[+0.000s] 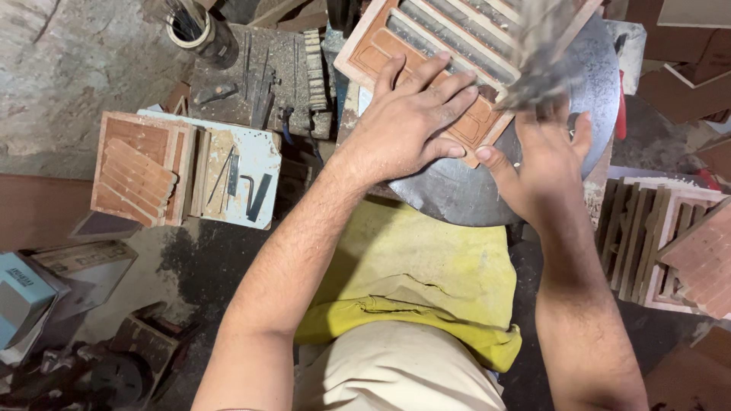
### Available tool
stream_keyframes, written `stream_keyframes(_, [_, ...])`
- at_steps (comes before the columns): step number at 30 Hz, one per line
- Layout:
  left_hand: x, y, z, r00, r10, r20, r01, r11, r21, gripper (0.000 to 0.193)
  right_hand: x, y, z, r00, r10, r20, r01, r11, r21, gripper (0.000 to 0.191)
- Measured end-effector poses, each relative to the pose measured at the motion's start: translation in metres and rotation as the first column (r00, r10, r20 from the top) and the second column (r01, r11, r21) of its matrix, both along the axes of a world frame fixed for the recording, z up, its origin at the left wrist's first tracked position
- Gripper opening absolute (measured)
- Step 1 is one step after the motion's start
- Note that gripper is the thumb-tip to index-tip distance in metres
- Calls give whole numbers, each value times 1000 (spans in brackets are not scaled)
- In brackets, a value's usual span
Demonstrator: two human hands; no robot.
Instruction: The person cuts a series of parallel slots in a wooden frame using a scroll saw, guiding the frame along the blade and turning it between cuts. They remove cut pieces, brush away debris, and place the finished slatted frame on a side table.
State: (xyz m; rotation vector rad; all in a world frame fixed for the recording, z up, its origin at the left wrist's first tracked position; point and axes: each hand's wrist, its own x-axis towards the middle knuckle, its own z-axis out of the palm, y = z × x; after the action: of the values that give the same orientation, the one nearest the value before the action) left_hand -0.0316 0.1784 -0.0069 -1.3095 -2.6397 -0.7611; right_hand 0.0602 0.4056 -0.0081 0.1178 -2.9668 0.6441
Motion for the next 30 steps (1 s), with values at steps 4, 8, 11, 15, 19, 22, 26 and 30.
stream_keyframes(4, [2, 0, -1, 1000, 6, 21, -6, 1000, -25, 93, -2, 2, -2, 999, 26, -35, -25, 999, 20, 80])
stream_keyframes(8, [6, 4, -4, 999, 37, 0, -37, 998, -43, 94, -2, 5, -5, 999, 39, -13, -39, 999, 8, 75])
stream_keyframes(11, [10, 4, -5, 998, 63, -14, -64, 997, -51, 92, -5, 8, -7, 998, -3, 66, 2, 1000, 5, 83])
stream_keyframes(15, [11, 4, -7, 997, 81, -1, -81, 996, -36, 93, -10, 12, -11, 999, 47, -4, -47, 997, 63, 75])
stream_keyframes(19, [8, 4, -9, 997, 82, -18, -82, 996, -19, 92, -12, 13, -14, 999, 49, 14, -49, 997, 58, 73])
stream_keyframes(22, [6, 5, -10, 996, 86, -12, -86, 996, -18, 92, -15, 13, -15, 999, 50, 19, -51, 998, 44, 76])
stream_keyframes(26, [7, 6, -13, 995, 103, -6, -103, 995, -16, 93, -19, 13, -16, 998, 63, 24, -65, 997, 50, 71])
stream_keyframes(30, [8, 8, -15, 992, 123, -33, -124, 992, -30, 94, -22, 14, -18, 997, 42, 64, -45, 998, 47, 72])
